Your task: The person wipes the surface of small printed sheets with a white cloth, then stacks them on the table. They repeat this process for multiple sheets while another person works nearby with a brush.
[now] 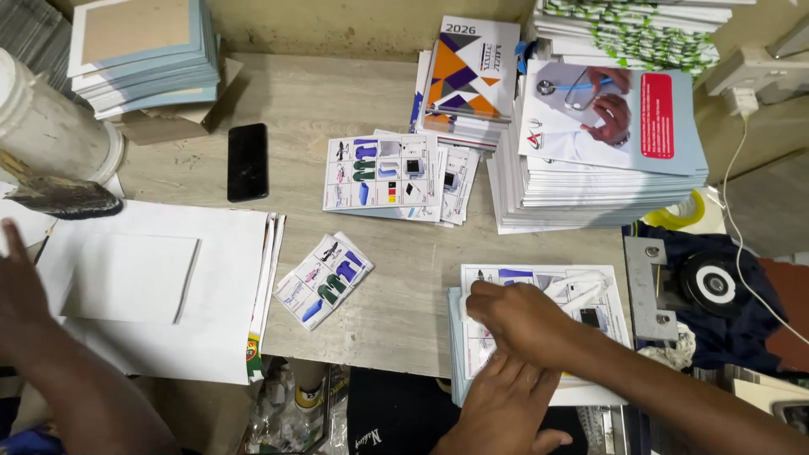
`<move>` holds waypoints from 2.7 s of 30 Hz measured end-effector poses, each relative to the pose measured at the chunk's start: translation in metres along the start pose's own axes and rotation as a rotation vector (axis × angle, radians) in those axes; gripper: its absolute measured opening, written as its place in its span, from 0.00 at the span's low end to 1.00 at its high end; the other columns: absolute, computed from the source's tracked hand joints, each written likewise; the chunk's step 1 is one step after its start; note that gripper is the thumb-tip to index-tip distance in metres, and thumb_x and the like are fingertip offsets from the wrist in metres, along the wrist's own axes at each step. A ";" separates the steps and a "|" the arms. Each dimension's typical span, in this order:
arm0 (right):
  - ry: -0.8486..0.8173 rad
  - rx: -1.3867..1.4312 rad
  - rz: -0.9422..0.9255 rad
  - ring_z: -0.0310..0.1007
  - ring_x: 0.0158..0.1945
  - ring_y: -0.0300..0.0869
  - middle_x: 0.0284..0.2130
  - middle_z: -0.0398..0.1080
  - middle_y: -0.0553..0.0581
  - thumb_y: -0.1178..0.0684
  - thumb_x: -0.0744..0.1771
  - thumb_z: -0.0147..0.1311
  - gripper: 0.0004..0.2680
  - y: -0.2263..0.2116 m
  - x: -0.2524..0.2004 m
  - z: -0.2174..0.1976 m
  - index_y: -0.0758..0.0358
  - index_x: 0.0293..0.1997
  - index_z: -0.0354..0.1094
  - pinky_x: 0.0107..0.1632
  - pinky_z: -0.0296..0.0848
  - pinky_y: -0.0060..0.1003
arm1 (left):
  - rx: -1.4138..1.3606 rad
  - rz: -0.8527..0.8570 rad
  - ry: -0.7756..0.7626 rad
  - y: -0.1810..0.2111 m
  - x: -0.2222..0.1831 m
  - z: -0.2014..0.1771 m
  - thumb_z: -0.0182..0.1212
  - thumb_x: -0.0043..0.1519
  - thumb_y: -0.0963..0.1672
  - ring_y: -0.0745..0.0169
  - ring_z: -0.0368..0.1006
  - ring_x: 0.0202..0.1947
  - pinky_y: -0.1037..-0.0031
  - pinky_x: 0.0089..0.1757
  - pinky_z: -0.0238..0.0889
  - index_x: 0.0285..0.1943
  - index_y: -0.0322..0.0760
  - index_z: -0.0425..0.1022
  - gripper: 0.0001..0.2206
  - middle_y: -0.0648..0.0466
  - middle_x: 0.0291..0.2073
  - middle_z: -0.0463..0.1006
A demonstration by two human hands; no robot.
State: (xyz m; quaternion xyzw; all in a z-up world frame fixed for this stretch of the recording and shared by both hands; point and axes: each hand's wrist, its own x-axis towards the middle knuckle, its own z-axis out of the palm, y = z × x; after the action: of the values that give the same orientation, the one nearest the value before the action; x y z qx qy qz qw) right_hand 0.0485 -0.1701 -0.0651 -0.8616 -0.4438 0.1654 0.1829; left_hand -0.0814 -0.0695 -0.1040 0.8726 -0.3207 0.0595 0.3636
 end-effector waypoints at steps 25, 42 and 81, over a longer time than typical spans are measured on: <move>0.353 0.495 0.607 0.58 0.19 0.34 0.34 0.79 0.45 0.52 0.66 0.56 0.05 0.000 -0.086 0.023 0.52 0.39 0.79 0.24 0.56 0.30 | -0.733 -0.607 0.113 -0.066 0.059 -0.062 0.44 0.71 0.44 0.73 0.58 0.12 0.79 0.16 0.49 0.56 0.35 0.75 0.14 0.49 0.37 0.86; 0.519 -0.145 1.097 0.66 0.18 0.35 0.45 0.71 0.51 0.44 0.71 0.46 0.08 0.000 -0.124 0.076 0.49 0.45 0.70 0.13 0.60 0.27 | 0.139 -0.331 0.130 -0.124 0.075 -0.032 0.39 0.74 0.49 0.50 0.69 0.31 0.60 0.33 0.62 0.35 0.35 0.74 0.21 0.49 0.28 0.75; 0.334 0.289 0.575 0.67 0.24 0.38 0.35 0.73 0.49 0.59 0.63 0.63 0.08 0.064 -0.075 -0.021 0.56 0.46 0.78 0.31 0.62 0.34 | 0.537 -0.071 0.002 0.008 0.001 0.066 0.34 0.74 0.47 0.53 0.58 0.75 0.58 0.75 0.34 0.79 0.36 0.58 0.24 0.48 0.76 0.61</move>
State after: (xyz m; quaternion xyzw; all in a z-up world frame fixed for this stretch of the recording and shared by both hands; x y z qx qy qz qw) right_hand 0.0614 -0.2701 -0.0671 -0.9316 -0.1192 0.1279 0.3186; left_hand -0.0942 -0.1185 -0.1476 0.9483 -0.2625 0.1304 0.1214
